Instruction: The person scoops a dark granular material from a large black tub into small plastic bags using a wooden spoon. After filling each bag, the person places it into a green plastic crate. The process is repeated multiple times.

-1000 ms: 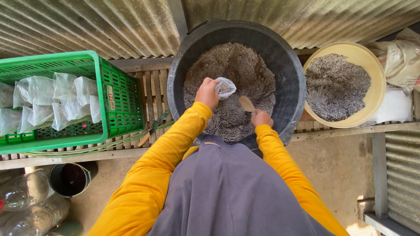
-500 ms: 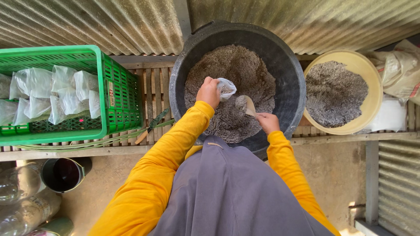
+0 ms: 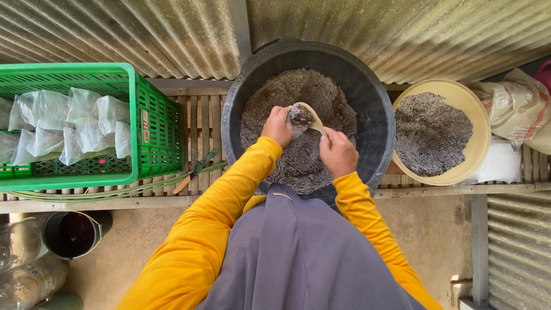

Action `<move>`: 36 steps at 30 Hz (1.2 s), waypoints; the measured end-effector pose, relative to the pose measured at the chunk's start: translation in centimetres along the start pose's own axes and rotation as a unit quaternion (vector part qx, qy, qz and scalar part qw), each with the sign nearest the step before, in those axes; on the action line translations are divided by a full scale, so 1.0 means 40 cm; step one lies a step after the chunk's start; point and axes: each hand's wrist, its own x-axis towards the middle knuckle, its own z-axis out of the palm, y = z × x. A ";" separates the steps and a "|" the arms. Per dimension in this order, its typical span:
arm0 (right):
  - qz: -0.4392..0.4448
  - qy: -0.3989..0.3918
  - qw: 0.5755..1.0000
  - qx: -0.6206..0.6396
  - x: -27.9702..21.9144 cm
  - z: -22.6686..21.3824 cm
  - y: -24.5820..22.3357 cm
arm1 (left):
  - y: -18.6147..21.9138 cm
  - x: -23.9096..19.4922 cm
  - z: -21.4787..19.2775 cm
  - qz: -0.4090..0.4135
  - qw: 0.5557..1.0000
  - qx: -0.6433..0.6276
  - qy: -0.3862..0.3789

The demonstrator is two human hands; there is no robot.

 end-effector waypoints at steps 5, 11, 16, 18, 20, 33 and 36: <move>-0.079 0.022 0.995 -0.060 -0.022 0.002 -0.051 | 0.000 0.000 -0.009 -0.021 1.000 0.010 0.000; -0.067 0.019 0.997 -0.044 -0.036 0.016 -0.021 | 0.016 0.001 -0.037 -0.056 0.998 -0.005 -0.013; 0.046 0.016 0.998 -0.046 -0.013 0.095 0.150 | 0.016 -0.004 -0.046 -0.023 0.999 0.021 -0.027; 0.105 -0.048 0.988 -0.099 -0.007 0.151 0.237 | 0.013 -0.007 -0.049 -0.028 0.999 0.026 -0.034; 0.146 -0.107 0.973 -0.145 -0.008 0.217 0.311 | 0.007 -0.010 -0.053 -0.030 0.999 0.026 -0.029; 0.288 -0.264 0.920 0.034 -0.111 0.384 0.487 | -0.036 -0.032 -0.064 -0.003 1.000 0.031 -0.005; 0.322 -0.247 0.882 0.237 -0.116 0.363 0.511 | -0.030 -0.028 -0.060 0.008 0.999 0.023 -0.027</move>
